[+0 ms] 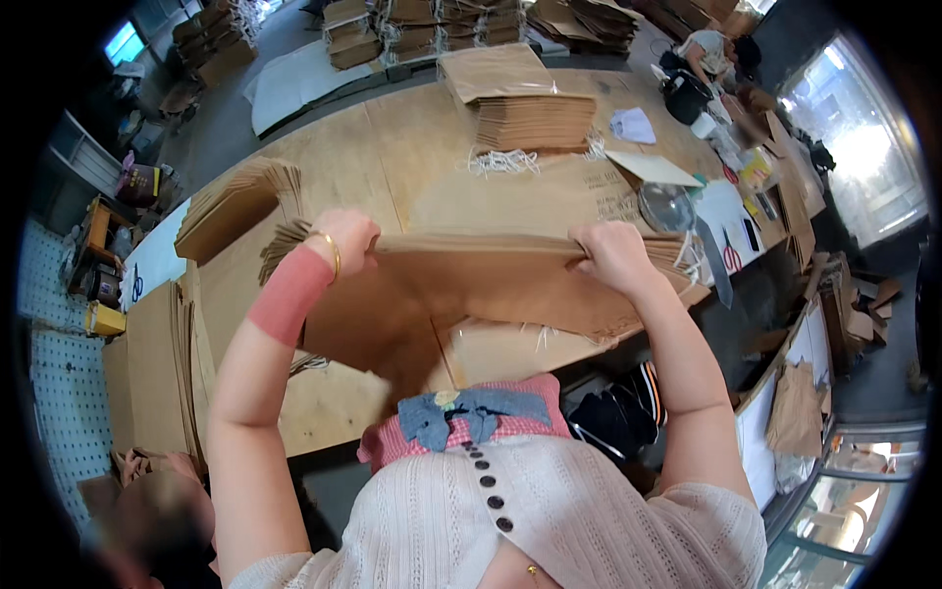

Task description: The person stacks flat brown paper sheets on a table, aligns them, and secures the bundle with a white string. They then fold the top edge of the stack and wrap the bundle with clear plastic tape. The person handles the paper sheets and string by hand throughout the process.

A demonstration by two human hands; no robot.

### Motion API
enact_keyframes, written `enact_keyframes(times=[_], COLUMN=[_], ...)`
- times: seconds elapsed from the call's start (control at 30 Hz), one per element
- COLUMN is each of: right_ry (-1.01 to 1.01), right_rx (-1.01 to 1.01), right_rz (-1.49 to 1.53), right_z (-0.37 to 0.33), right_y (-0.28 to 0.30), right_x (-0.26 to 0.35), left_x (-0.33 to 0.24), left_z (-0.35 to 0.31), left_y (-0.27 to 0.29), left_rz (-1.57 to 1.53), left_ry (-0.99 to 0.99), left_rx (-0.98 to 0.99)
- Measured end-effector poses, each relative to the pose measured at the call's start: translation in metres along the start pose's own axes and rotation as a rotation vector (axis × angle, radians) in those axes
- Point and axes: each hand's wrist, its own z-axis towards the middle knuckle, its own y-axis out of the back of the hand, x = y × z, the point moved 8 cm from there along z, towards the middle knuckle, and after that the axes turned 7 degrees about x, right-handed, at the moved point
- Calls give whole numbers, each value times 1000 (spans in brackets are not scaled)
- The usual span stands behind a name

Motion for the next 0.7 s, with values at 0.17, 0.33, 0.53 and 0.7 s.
enact_keyframes(times=[0.17,0.33,0.53,0.7], right_ry=[-40,-39,-4,-60], right_rx=[34,-151,19,13], right_rz=[62,43,31,11], right_z=[0,13,13,5], right_y=[6,-11,-10,-6], right_x=[-8,-19,-23,-29], left_x=[-8,-8,-2,-8], left_z=[-28,-7,-8,-4], left_y=[8,-3,-1,7], left_rz=[-102,-166,-96,-50], left_ry=[68,69,-10,42], left_rx=[-61,-117,-156,-16])
